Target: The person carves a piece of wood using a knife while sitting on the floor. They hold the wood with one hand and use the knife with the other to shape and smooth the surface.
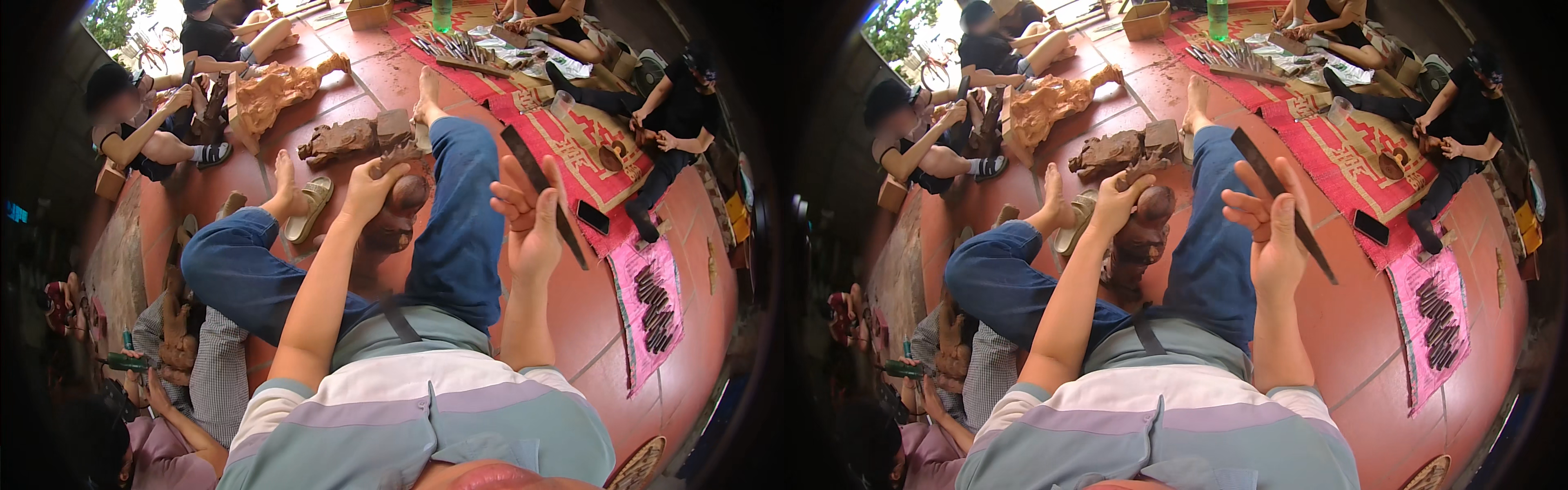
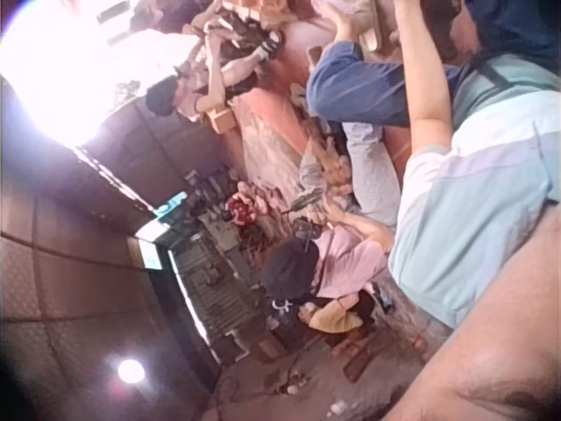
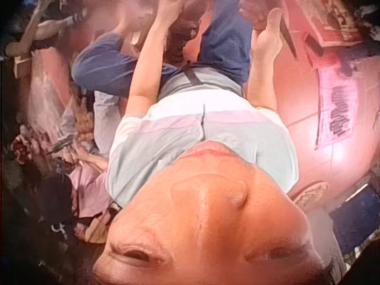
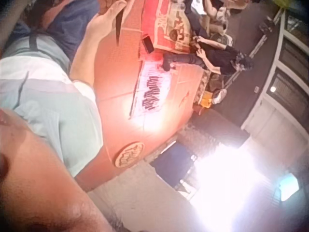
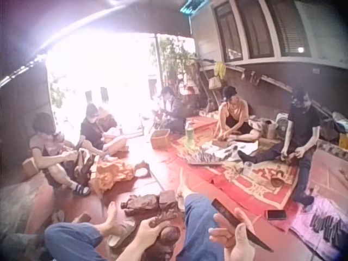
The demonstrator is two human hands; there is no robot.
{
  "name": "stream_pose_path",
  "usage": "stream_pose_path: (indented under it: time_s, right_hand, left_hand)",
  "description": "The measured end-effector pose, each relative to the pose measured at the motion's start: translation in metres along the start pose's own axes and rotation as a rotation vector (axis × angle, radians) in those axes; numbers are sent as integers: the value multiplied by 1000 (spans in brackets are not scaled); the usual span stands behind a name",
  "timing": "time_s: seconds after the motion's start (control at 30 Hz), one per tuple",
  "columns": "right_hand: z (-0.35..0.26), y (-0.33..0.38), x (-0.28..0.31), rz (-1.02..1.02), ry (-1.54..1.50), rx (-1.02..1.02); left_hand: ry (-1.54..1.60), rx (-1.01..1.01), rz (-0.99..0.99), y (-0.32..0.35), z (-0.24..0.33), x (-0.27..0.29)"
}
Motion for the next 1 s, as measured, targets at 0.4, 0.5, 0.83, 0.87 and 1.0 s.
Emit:
stream_pose_path:
  time_s: [0.4,0.5,0.83,0.87,1.0]
  right_hand:
    - [105,-36,21,61,617,94]
    - [109,-31,43,140,765,256]
    - [137,-4,77,460,559,38]
    - [147,1,83,452,553,42]
    - [183,1,105,451,402,-41]
  left_hand:
    - [-51,-72,-161,-42,-26,-76]
    - [-92,-120,-137,-40,-17,-88]
    - [-191,-38,-209,-36,-31,-82]
    - [-213,-40,-204,-35,-34,-79]
    - [-413,-20,-175,-44,-45,-71]
Point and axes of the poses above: each hand's wrist, its own y-axis away from the middle knuckle, its own x-axis out of the back of the hand, z = x × y, the point moved 7 cm from there along -y, towards the middle knuckle, and after that the axes turned 11 degrees about -y, right-handed, at the moved point
